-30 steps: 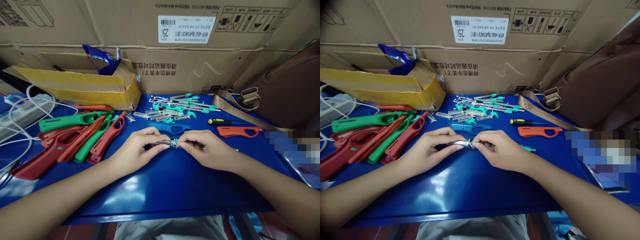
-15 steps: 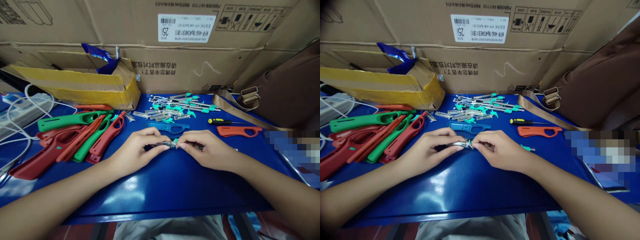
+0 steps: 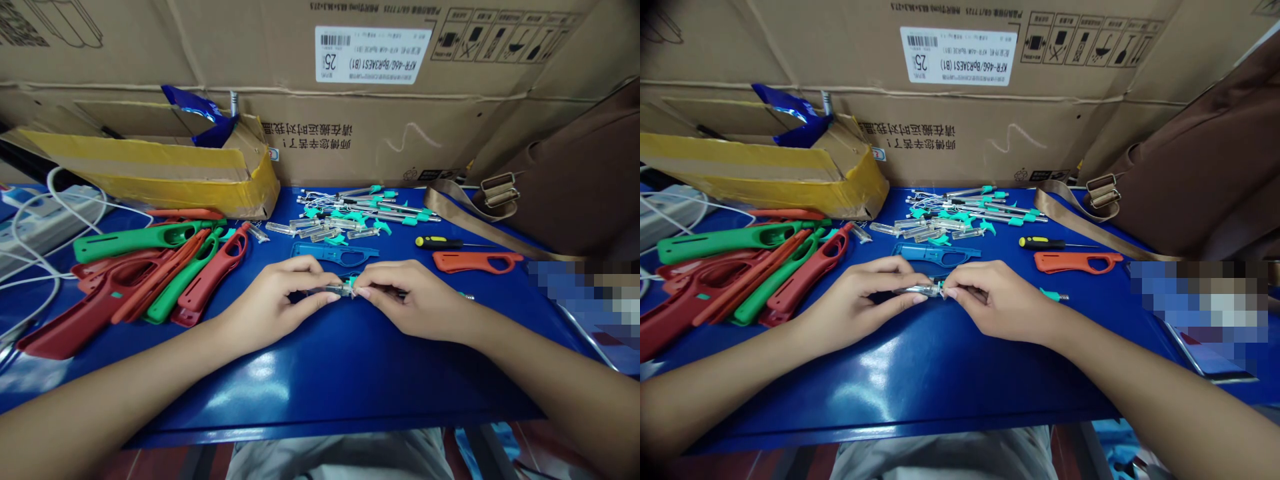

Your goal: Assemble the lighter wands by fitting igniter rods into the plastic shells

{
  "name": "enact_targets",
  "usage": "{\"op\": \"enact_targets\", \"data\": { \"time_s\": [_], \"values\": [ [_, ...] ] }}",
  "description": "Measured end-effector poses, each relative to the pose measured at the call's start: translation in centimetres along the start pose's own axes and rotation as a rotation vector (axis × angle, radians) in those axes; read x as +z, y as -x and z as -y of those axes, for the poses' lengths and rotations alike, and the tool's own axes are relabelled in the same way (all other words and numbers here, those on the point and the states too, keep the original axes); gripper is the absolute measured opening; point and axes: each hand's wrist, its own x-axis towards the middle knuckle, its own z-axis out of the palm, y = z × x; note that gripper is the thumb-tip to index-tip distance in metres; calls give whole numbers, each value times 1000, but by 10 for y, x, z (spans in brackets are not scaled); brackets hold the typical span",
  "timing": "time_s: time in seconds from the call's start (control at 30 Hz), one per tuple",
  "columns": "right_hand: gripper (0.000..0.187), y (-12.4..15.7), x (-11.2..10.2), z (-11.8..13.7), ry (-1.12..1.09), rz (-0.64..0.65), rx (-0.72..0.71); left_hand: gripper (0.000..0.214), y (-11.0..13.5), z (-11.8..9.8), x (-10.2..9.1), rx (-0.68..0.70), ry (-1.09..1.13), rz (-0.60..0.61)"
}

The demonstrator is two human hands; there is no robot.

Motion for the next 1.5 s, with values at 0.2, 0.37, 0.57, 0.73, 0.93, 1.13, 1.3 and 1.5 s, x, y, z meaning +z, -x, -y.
{"op": "enact_targets", "data": {
  "time_s": [0.2,0.37,0.57,0.73,0.93,1.13,1.3,1.5],
  "values": [
    [19,1,0,0,-11,1,3,23,0,-1,0,-10,22,8],
    [18,1,0,1,-16,-2,-6,22,1,-3,1,-8,37,7],
    [17,0,0,-1,-7,-29,16,21,1,-6,3,-16,-2,-41],
    [13,-1,-1,-1,14,-113,66,20,1,-7,3,-16,-54,-111],
    [12,-1,0,-2,-19,-146,69,19,1,-7,5,-10,-76,-149],
    [12,-2,2,0,-54,-139,71,20,1,-6,4,22,-79,-110],
    [12,0,1,1,-65,-122,78,22,1,-6,3,42,-87,-88],
    [14,-1,2,-1,-69,-97,84,21,3,-4,3,55,-107,-60]
  ]
}}
